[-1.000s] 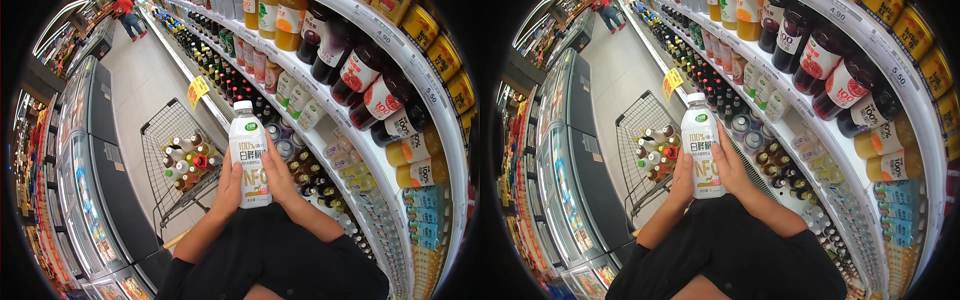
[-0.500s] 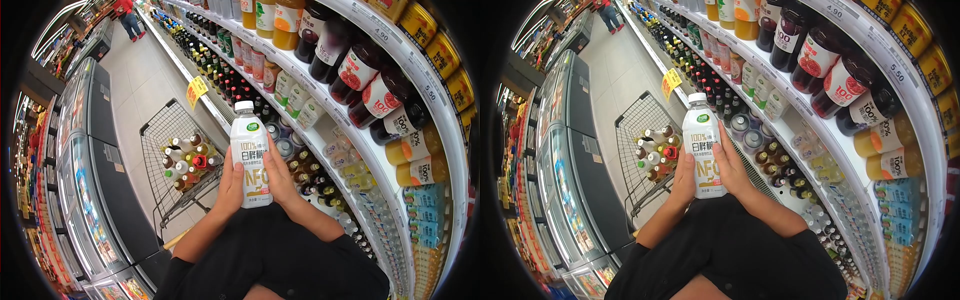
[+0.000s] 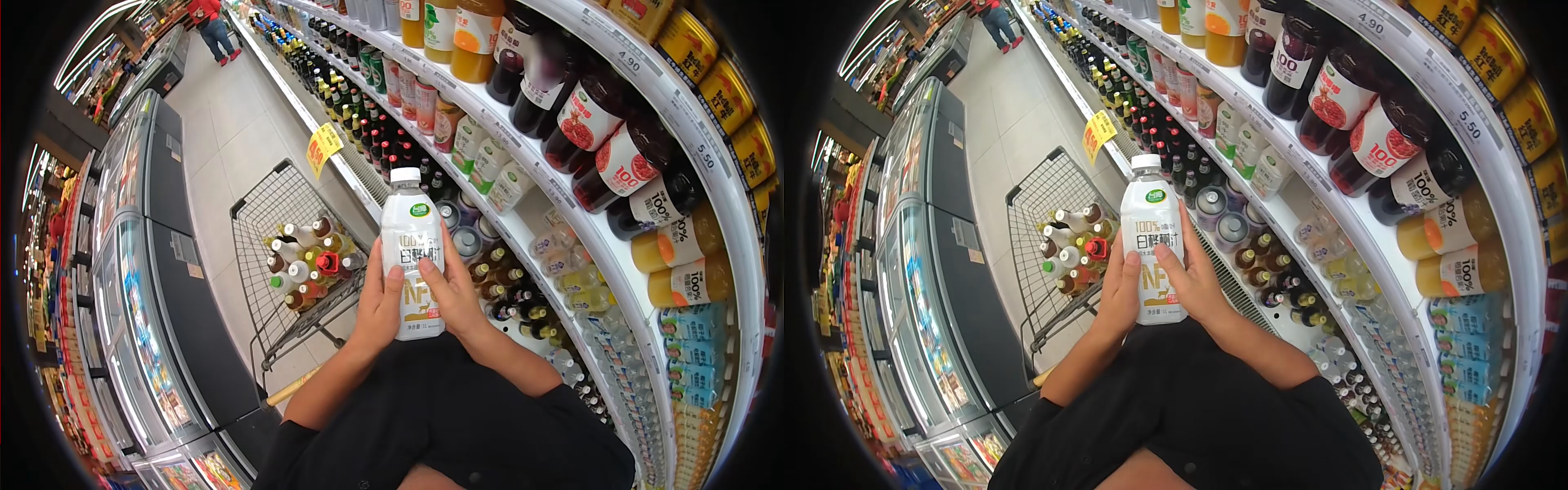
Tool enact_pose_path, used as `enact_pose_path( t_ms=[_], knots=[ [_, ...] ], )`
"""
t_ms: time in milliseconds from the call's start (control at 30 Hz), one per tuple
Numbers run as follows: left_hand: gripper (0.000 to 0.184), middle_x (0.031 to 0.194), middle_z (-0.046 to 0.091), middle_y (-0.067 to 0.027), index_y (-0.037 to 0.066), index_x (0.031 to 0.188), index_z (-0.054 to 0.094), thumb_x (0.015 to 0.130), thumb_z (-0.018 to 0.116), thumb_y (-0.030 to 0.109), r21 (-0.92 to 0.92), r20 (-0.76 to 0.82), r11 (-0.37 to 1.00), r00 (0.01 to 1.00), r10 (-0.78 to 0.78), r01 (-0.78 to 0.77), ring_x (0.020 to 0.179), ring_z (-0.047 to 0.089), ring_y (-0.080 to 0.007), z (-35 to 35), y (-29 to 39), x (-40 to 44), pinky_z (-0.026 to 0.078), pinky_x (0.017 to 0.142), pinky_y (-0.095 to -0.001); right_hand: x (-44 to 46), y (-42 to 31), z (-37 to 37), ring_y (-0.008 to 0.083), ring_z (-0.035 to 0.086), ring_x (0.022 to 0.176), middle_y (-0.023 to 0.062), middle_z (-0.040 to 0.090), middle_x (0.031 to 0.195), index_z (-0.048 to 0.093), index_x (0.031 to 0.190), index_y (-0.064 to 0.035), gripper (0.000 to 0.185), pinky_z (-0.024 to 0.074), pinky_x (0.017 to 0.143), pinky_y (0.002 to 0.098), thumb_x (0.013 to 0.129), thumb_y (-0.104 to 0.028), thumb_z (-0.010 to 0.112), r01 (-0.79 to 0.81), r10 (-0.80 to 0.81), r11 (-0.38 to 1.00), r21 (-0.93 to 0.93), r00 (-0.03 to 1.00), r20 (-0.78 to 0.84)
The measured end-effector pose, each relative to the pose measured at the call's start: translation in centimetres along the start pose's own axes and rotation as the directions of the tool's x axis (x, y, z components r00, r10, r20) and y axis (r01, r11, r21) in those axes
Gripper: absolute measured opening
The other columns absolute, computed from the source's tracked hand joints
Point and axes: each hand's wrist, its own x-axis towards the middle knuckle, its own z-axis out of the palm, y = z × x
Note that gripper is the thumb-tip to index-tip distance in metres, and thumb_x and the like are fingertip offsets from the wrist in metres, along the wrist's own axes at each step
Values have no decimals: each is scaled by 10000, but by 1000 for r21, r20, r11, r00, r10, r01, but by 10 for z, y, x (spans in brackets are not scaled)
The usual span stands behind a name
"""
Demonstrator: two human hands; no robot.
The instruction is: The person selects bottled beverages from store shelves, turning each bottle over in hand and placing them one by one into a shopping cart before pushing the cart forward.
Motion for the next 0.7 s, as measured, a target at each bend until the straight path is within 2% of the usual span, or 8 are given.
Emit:
enact_pose_path(
  t_ms=[200, 267, 300, 367, 500, 600, 667, 700],
  knots=[
    [680, 1586, 416, -205, -58, 1626, 180, 1139, 422, 350, 28, 1, 999, 999, -40, 40, 1448, 430, -259, -6, -5, 1, 346, 1194, -383, -2, 3, 0, 190, 387, 1472, 145, 341, 1647, 95, 1675, -6, 776, 335, 1195, 342, 1074, -124, 572, -11, 14, 994, 109, 999, -34],
    [713, 1571, 452, -193, -9, 1630, 216, 1124, 441, 439, -355, 49, 916, 982, -182, 188, 1439, 463, -273, -9, 5, 3, 358, 1201, -418, -3, 2, -3, 192, 399, 1468, 131, 351, 1643, 97, 1679, -23, 771, 340, 1196, 346, 1076, -125, 568, 4, -1, 995, 99, 1000, -31],
    [713, 1571, 452, -193, -9, 1630, 216, 1124, 441, 439, -354, 49, 916, 982, -185, 190, 1439, 463, -273, -14, -5, 7, 358, 1201, -418, -3, 2, -6, 192, 399, 1468, 131, 351, 1643, 97, 1679, -23, 771, 340, 1196, 346, 1076, -125, 568, 3, 1, 995, 100, 999, -32],
    [819, 1561, 474, -180, 38, 1632, 236, 1067, 495, 572, -474, 165, 806, 935, -313, 354, 1414, 507, -295, -25, -30, 17, 400, 1186, -463, -4, 3, -8, 184, 398, 1469, 122, 354, 1642, 103, 1681, -33, 754, 345, 1194, 344, 1087, -154, 551, -59, 65, 959, 276, 998, -13],
    [899, 1528, 507, -170, 52, 1610, 294, 1000, 558, 658, -511, 365, 754, 898, -244, 413, 1383, 539, -309, -24, -32, 9, 433, 1165, -496, -7, 0, -5, 183, 395, 1471, 116, 354, 1643, 120, 1680, -39, 716, 335, 1201, 352, 1104, -198, 515, -97, 85, 940, 328, 995, 50],
    [923, 1564, 490, -172, 76, 1610, 334, 984, 487, 737, -486, 420, 727, 859, -293, 486, 1395, 535, -343, -23, -25, 4, 472, 1139, -506, -5, 0, -4, 211, 391, 1475, 136, 351, 1640, 117, 1676, -21, 697, 310, 1214, 364, 1121, -244, 475, -95, 87, 965, 243, 995, 44],
    [917, 1550, 505, -173, 62, 1602, 346, 987, 495, 727, -489, 378, 731, 871, -314, 475, 1381, 549, -342, -25, -27, 5, 477, 1135, -493, 2, -2, -9, 256, 348, 1509, 182, 325, 1653, 109, 1667, 9, 693, 266, 1235, 374, 1134, -285, 439, -15, 30, 989, -150, 995, 99],
    [917, 1550, 505, -173, 62, 1602, 346, 987, 495, 727, -488, 382, 732, 870, -310, 475, 1381, 549, -342, -24, -25, 7, 477, 1135, -493, 5, 0, -13, 256, 348, 1509, 182, 325, 1653, 109, 1667, 9, 693, 266, 1235, 374, 1134, -285, 439, -10, 25, 988, -152, 995, 97]
  ],
)
